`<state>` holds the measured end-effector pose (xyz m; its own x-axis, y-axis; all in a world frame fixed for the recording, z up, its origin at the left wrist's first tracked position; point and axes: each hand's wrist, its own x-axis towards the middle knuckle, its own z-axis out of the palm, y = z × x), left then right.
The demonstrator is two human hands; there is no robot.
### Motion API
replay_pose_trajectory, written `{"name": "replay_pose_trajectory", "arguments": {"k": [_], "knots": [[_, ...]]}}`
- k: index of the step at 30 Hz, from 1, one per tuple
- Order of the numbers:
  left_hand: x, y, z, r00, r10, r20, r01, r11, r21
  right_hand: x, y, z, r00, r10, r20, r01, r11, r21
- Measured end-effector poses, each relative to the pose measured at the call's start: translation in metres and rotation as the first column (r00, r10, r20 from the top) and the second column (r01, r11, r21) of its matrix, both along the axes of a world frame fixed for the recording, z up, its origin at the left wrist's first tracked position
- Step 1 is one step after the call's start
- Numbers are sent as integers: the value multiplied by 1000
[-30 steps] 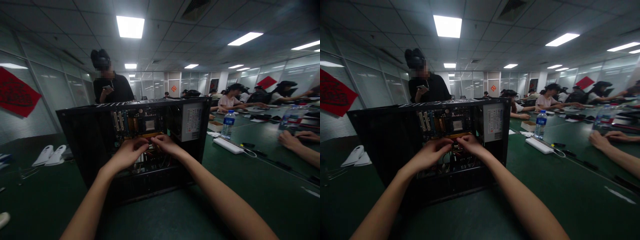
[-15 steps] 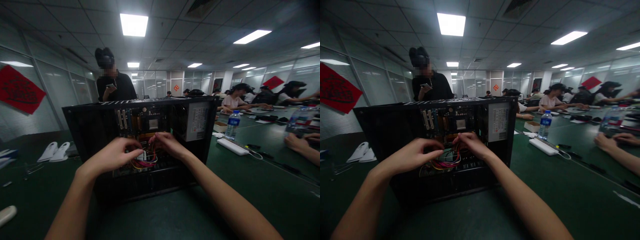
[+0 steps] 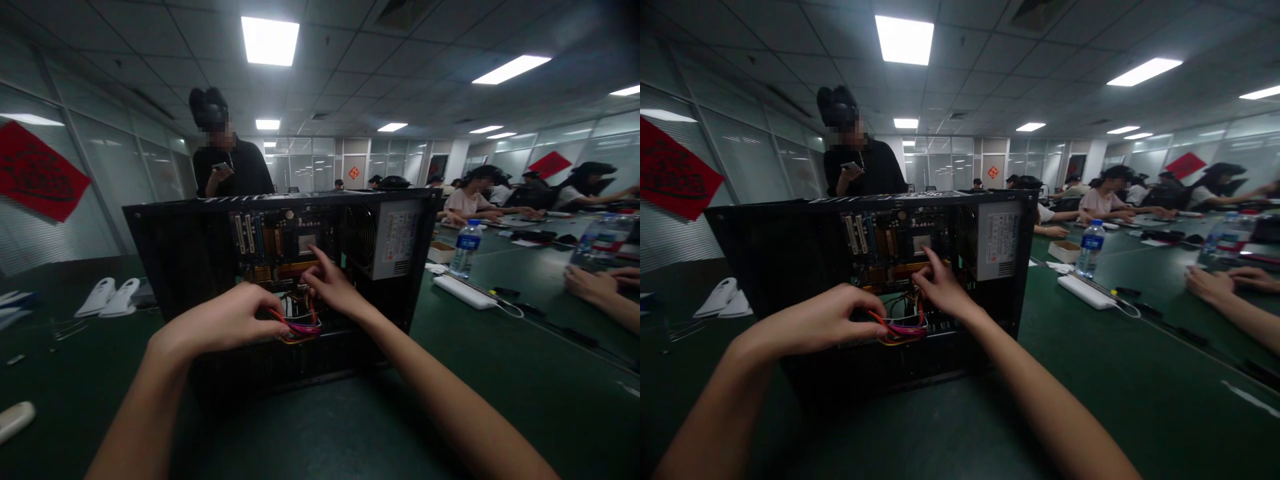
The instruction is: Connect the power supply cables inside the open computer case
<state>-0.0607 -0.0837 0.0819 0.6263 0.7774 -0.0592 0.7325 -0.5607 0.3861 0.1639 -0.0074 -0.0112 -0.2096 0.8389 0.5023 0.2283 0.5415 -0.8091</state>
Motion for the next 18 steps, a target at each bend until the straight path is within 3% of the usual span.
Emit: {"name": "replay_pose_trajectory", "arguments": {"k": [4,9,14,18], "knots": [[0,0,-1,1000,5,0,-5,1000,-2,3,3,11,930,-284,235,252,955,154],[0,-2,0,1000,19,4,-19,1000,22,-5,-1,21,731,-418,540,285,905,314],[1,-8,4,1000,-10,22,10,1000,-2,-10,-2,17,642,-503,579,371,864,339],[4,-12,5,1000,-5,13,4,1000,19,-11,-1,16,623,-500,601,341,865,367]]}}
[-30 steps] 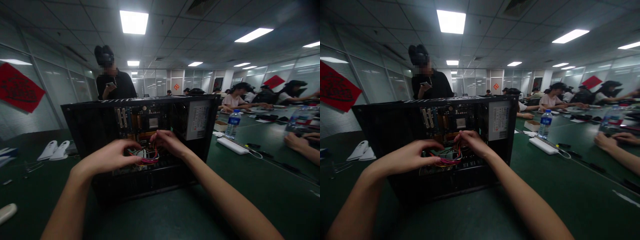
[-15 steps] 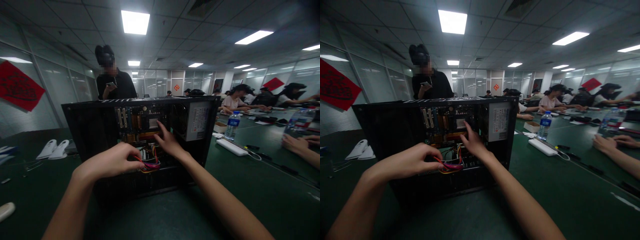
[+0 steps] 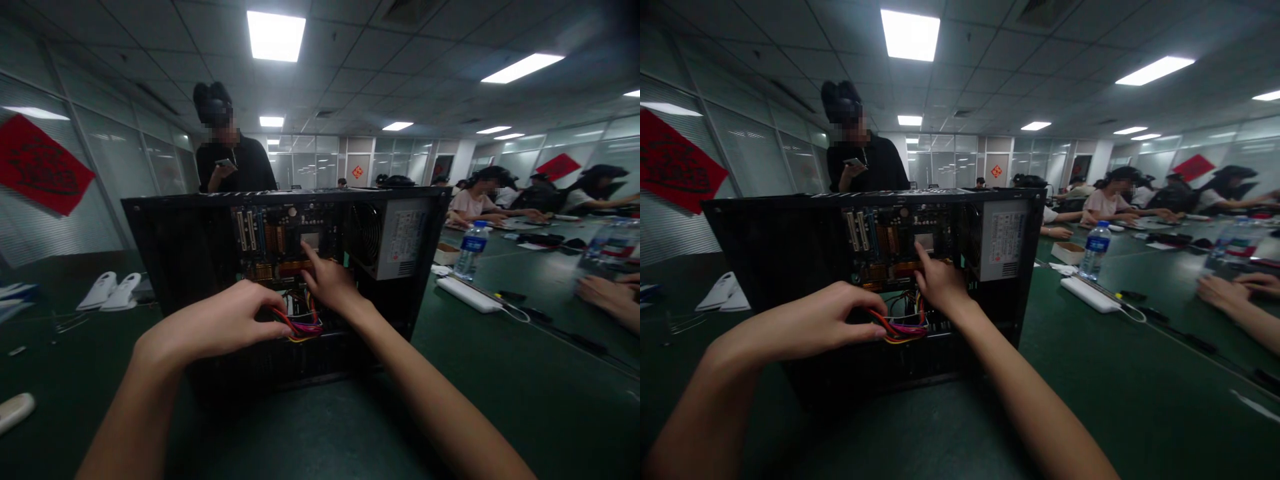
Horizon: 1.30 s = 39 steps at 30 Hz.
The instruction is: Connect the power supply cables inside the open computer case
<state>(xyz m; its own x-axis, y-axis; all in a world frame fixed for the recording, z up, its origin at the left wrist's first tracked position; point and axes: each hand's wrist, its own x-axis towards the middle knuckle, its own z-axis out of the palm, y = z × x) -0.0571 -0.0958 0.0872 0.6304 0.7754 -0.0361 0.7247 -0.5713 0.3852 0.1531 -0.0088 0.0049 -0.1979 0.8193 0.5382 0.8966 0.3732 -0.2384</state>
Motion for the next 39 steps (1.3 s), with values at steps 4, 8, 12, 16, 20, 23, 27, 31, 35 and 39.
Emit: {"name": "replay_pose_trajectory", "arguments": {"k": [4,8,12,16,20,23,27,31,35,39], "knots": [[-2,-4,2,1000,-25,15,24,999,27,-1,-2,0,999,-33,-14,33,999,6],[-8,-7,6,999,-46,22,45,998,40,-2,-7,-2,999,-41,11,41,999,9],[-11,-7,8,999,-27,30,25,998,61,-3,-10,-3,995,-90,39,90,996,-1],[-10,-8,7,999,-38,36,34,995,98,-4,-10,-3,994,-84,64,84,996,0],[-10,-8,7,998,-36,55,26,983,181,-4,-9,-4,995,-95,-21,94,996,-5],[-8,-7,7,993,-66,99,38,966,254,-4,-12,-1,968,123,-218,-105,990,91],[-4,-4,6,975,-65,214,-5,951,309,-8,-29,14,701,517,-492,-527,840,132],[-3,-3,5,957,-46,287,-65,929,365,-11,-56,32,548,581,-603,-755,653,-57],[-3,-7,7,947,-84,309,-35,933,359,-9,-72,39,523,531,-667,-770,630,-102],[-2,-12,7,945,-99,313,-19,936,352,-5,-75,43,549,501,-669,-735,670,-101]]}}
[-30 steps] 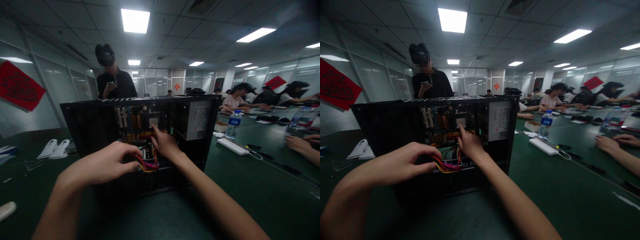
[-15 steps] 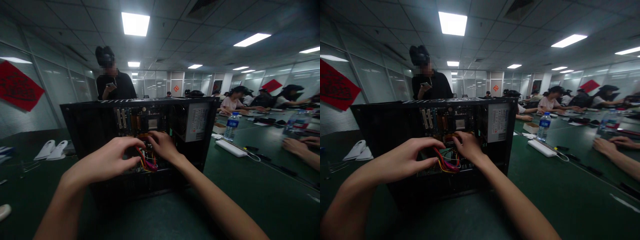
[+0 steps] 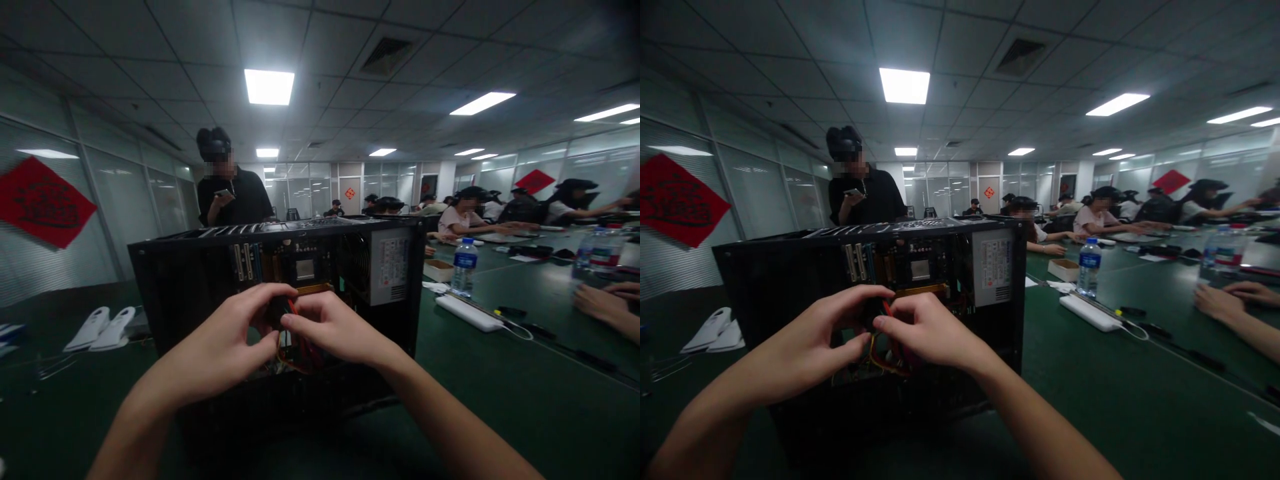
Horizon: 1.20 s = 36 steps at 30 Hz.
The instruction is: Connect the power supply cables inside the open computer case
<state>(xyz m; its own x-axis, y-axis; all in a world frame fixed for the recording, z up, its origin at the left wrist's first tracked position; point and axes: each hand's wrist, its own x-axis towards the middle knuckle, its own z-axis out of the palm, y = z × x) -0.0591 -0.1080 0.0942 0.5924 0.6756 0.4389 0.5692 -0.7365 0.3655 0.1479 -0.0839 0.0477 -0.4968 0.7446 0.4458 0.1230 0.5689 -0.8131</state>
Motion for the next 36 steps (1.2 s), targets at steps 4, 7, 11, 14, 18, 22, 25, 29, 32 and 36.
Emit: {"name": "replay_pose_trajectory", "arguments": {"k": [4,7,11,14,18,22,25,29,32,36], "knots": [[2,1,-3,1000,-7,-16,7,1000,6,2,-2,4,994,-113,15,110,987,117],[5,3,-5,999,-8,-31,9,999,31,1,-4,4,981,-191,19,184,965,188],[9,4,-5,1000,-8,-26,9,999,35,1,-4,4,979,-203,-8,200,956,213],[5,4,-5,1000,-23,-9,23,999,-36,3,-2,5,983,-179,-33,182,969,169],[-11,9,-6,998,-8,-60,0,991,-135,6,2,7,987,-133,-92,139,988,63],[-20,16,-7,982,43,-186,-71,987,-146,9,5,8,980,-127,-152,126,992,-10],[-15,16,-3,977,24,-212,-65,980,-190,11,6,8,978,-148,-145,145,989,-33],[-5,11,4,994,-12,-108,3,996,-84,14,8,8,978,-141,-155,130,988,-81],[-3,11,5,1000,9,-20,-8,999,42,16,8,8,975,-124,-186,103,988,-117],[-4,12,4,998,53,19,-55,989,135,17,4,10,977,-94,-190,72,990,-123]]}}
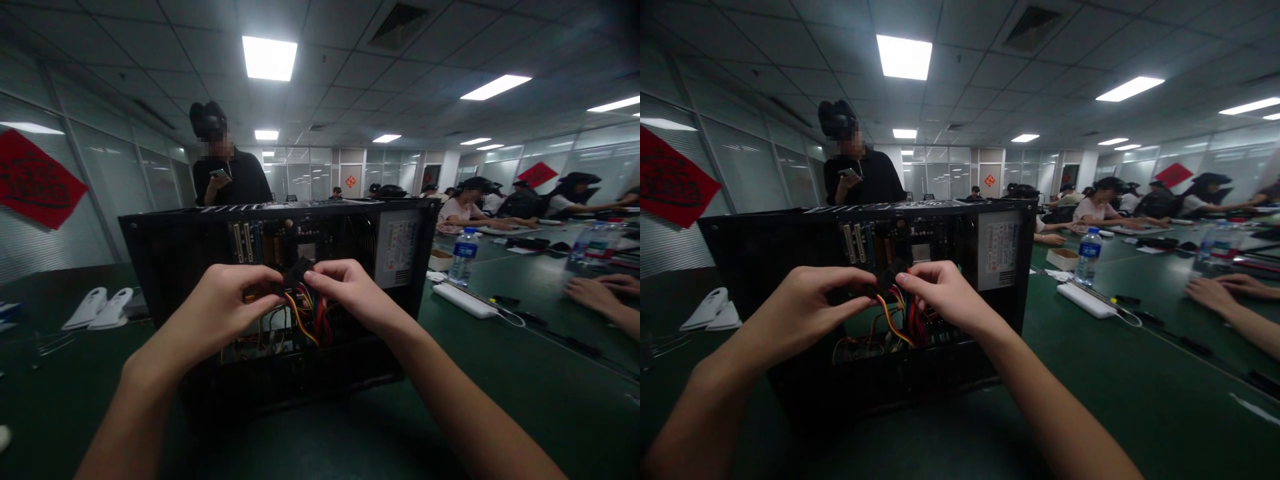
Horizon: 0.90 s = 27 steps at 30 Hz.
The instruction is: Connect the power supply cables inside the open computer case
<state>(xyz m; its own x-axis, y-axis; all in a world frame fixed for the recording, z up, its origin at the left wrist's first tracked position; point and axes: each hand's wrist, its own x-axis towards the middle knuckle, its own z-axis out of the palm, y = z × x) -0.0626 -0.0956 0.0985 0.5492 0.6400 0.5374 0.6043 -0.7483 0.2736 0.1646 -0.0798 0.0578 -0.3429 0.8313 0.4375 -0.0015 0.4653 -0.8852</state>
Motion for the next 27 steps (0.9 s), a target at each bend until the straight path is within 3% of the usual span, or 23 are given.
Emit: {"name": "replay_pose_trajectory", "arguments": {"k": [17,27], "knots": [[5,-2,-2,999,45,-12,-45,999,11,-2,-3,0,996,-24,90,17,996,82],[1,-1,-5,1000,7,-15,-7,1000,-7,-5,-6,0,992,-16,122,4,996,93]]}}
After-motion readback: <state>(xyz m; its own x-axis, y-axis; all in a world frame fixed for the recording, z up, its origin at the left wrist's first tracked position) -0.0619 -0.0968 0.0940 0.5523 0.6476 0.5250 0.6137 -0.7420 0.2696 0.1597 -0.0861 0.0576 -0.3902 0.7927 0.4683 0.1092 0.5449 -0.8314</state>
